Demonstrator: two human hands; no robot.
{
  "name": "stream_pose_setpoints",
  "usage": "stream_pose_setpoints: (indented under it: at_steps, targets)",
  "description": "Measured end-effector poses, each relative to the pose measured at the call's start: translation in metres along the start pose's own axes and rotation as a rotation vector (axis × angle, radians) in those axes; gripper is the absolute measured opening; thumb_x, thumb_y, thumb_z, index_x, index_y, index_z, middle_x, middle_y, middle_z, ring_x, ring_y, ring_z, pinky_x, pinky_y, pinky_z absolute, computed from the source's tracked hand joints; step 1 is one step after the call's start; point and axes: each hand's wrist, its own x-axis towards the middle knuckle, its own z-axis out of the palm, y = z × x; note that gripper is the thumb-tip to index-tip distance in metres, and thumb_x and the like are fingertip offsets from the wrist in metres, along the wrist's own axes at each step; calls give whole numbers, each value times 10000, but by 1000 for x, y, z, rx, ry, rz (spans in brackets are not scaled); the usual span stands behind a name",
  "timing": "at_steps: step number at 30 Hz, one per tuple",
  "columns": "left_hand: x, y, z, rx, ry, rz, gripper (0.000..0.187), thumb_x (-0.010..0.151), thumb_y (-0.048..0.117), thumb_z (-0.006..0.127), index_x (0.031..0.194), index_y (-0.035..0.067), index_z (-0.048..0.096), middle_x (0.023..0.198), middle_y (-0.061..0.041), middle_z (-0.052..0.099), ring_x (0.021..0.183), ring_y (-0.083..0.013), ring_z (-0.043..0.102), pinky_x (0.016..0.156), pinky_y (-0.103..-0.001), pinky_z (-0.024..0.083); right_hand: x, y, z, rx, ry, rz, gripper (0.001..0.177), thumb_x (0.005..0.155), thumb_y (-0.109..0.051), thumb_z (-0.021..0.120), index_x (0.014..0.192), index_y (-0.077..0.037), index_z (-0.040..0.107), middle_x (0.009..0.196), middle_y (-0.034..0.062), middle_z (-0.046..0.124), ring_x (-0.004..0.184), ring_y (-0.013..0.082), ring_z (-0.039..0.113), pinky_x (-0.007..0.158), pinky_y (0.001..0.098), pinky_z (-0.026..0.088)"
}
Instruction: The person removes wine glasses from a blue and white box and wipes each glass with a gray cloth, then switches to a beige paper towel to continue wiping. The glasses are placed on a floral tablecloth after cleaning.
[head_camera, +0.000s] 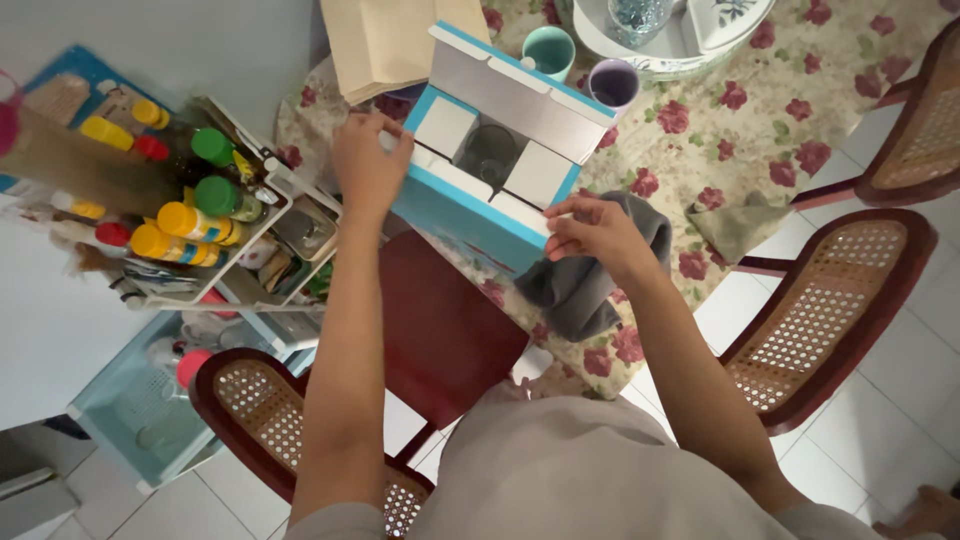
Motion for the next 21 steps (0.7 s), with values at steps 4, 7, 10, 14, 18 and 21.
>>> stream_pose_setpoints:
  at_steps: [4, 7, 10, 14, 18, 21]
  targets:
    - [-11, 25, -10, 139, 87, 46, 214, 844, 277, 827, 751, 107, 736, 1195, -107, 654, 1225, -356, 493, 1013, -549, 378, 0, -5, -1, -85, -95, -2, 255, 947, -193, 686, 1096, 11, 720, 915, 62, 751, 797, 133, 722, 798, 269, 605]
    - [-15, 39, -21, 175, 95, 127, 194, 763, 233, 847, 704, 106, 713, 1214, -118, 628, 1264, -352, 465, 1053, -553, 364, 21, -10, -7, -166, -79, -85, 266, 974, -236, 677, 1112, -16, 732, 986, 34, 740, 834, 109, 683, 786, 273, 562]
    - [-19, 44, -31, 126, 48, 154, 161, 707, 158, 833, 714, 87, 688, 1222, -153, 601, 1253, -386, 466, 1045, -516, 389, 65, -13, -15, -321, 31, -242, 312, 941, -233, 715, 1177, -28, 716, 1032, 36, 736, 883, 104, 650, 768, 271, 493]
    - [-27, 46, -29, -76, -24, 184, 167, 764, 10, 752, 885, 50, 643, 1232, -178, 577, 1244, -390, 524, 1047, -474, 434, 132, 2, -7, -507, 133, -447, 438, 851, -242, 799, 1199, -5, 677, 1065, 64, 725, 977, 166, 692, 887, 294, 554]
    - [-34, 45, -26, -105, -176, 98, 307, 841, -127, 608, 1048, 93, 659, 1239, -136, 632, 1233, -380, 606, 1040, -458, 484, 162, 20, 7, -854, 291, -488, 617, 723, -281, 878, 1223, -6, 643, 1117, 153, 710, 1020, 299, 699, 907, 381, 549]
    - [-35, 37, -31, 25, -320, 64, 391, 764, -93, 662, 1112, 84, 657, 1219, -166, 621, 1217, -407, 593, 1009, -463, 482, 160, 21, 17, -984, 271, -541, 726, 654, -233, 877, 1283, -7, 595, 1207, 207, 656, 1135, 380, 627, 957, 454, 517]
